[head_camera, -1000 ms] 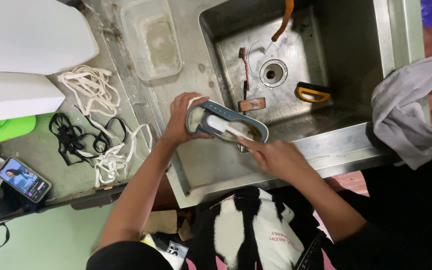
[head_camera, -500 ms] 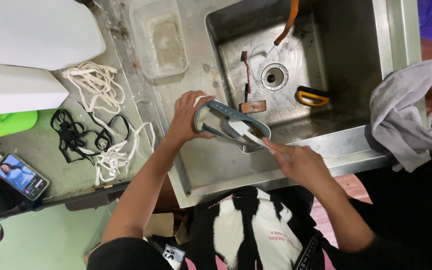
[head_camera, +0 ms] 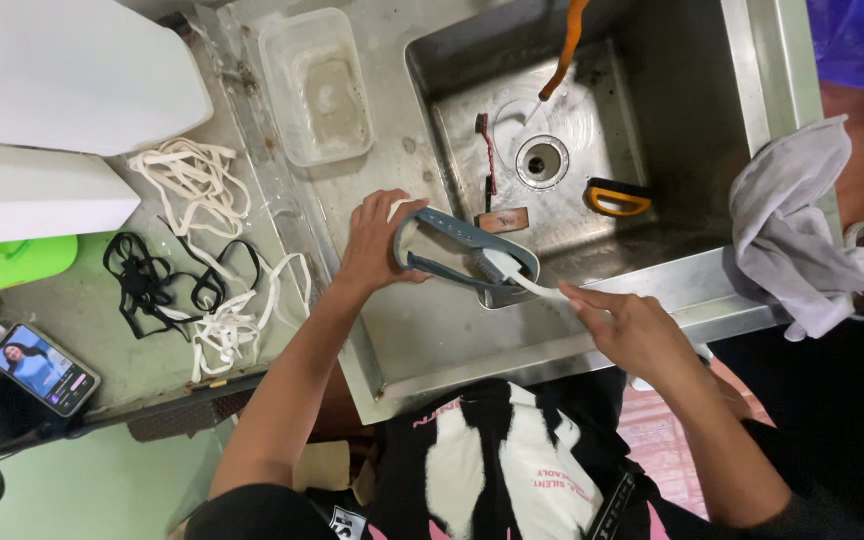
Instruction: The person cleans a shoe by scrubbing the upper fabric and inner sole with a brush, rinsing the brush in a sink, and wiping the surfaces.
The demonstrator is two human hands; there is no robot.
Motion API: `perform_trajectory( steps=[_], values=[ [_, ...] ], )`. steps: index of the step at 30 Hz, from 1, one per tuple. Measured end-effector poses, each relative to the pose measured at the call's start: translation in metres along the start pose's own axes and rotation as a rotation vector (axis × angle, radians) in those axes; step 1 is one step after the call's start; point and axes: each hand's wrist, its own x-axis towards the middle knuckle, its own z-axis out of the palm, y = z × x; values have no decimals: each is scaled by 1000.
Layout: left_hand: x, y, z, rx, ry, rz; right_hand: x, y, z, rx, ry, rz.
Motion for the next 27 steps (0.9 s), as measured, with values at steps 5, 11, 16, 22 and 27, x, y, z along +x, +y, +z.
perform_trajectory(
  steps=[5, 11, 16, 22, 27],
  values=[
    [-5, 7, 2, 41, 21, 0, 54, 2, 48, 32, 39, -145],
    [-7, -1, 6, -54, 39, -5, 56, 2, 52, -29, 24, -172],
    [-5, 5, 2, -17, 43, -15, 19, 11, 8, -141, 35, -13],
    [-10, 6, 7, 4, 58, 15, 72, -8, 69, -72, 103, -285],
    [-4, -2, 8, -57, 60, 14, 31, 18, 6, -195, 53, -125]
  ],
)
